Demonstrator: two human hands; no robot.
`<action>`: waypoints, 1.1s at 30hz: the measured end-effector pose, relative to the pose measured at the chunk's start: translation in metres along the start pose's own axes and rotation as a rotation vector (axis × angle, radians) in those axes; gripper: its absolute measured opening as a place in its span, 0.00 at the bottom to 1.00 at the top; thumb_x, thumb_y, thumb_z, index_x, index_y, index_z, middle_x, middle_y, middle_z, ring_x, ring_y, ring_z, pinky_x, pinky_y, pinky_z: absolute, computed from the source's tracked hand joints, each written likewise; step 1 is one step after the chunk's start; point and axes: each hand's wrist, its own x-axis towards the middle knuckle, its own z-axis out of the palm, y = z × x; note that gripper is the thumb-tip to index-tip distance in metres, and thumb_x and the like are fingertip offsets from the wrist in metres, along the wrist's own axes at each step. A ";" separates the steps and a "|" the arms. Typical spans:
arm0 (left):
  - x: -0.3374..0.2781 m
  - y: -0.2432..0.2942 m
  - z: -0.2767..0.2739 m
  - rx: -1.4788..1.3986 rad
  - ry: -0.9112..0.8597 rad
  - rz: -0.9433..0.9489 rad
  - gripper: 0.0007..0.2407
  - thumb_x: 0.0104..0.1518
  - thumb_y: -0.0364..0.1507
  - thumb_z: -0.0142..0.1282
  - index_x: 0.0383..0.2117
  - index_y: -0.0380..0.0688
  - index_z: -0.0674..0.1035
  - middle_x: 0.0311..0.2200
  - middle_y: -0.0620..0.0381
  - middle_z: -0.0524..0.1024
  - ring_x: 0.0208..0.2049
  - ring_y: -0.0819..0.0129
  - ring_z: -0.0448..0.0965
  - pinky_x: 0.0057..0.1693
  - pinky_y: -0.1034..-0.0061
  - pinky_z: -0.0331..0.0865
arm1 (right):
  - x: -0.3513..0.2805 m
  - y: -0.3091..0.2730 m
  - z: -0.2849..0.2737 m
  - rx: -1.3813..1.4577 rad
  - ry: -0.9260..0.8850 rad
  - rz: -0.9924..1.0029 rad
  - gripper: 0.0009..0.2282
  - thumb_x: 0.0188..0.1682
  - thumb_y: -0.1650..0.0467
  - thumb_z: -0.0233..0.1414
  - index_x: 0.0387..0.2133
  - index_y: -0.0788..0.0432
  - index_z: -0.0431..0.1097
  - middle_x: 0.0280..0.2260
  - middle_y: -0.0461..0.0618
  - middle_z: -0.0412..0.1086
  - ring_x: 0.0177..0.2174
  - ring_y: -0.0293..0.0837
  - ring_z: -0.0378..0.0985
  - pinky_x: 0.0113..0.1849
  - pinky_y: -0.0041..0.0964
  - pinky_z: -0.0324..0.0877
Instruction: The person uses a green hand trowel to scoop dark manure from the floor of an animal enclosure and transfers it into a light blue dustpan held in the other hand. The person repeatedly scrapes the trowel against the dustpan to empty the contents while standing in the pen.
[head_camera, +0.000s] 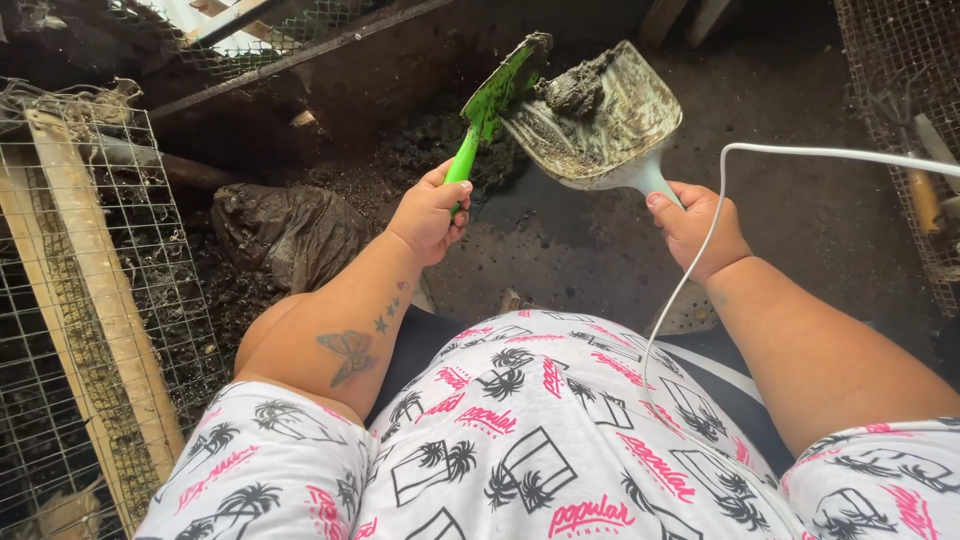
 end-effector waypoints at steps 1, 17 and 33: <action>0.000 -0.002 -0.001 0.002 -0.001 -0.001 0.27 0.58 0.25 0.57 0.67 0.53 0.66 0.22 0.58 0.68 0.16 0.77 0.69 0.22 0.87 0.63 | -0.001 -0.001 0.002 0.002 0.001 0.002 0.14 0.56 0.67 0.57 0.51 0.63 0.74 0.25 0.50 0.72 0.23 0.36 0.73 0.29 0.32 0.74; -0.019 -0.011 -0.024 0.224 -0.044 0.196 0.29 0.55 0.20 0.57 0.67 0.50 0.67 0.22 0.54 0.68 0.16 0.71 0.71 0.22 0.82 0.60 | -0.001 0.022 -0.013 -0.085 0.142 -0.068 0.12 0.60 0.64 0.57 0.52 0.57 0.75 0.28 0.49 0.73 0.26 0.37 0.76 0.28 0.33 0.73; -0.060 -0.023 -0.043 0.356 0.058 0.310 0.27 0.53 0.21 0.58 0.64 0.51 0.71 0.28 0.50 0.72 0.20 0.70 0.75 0.25 0.80 0.70 | -0.031 0.020 -0.016 -0.108 0.258 -0.391 0.11 0.59 0.67 0.61 0.49 0.61 0.77 0.28 0.57 0.75 0.32 0.48 0.80 0.35 0.44 0.74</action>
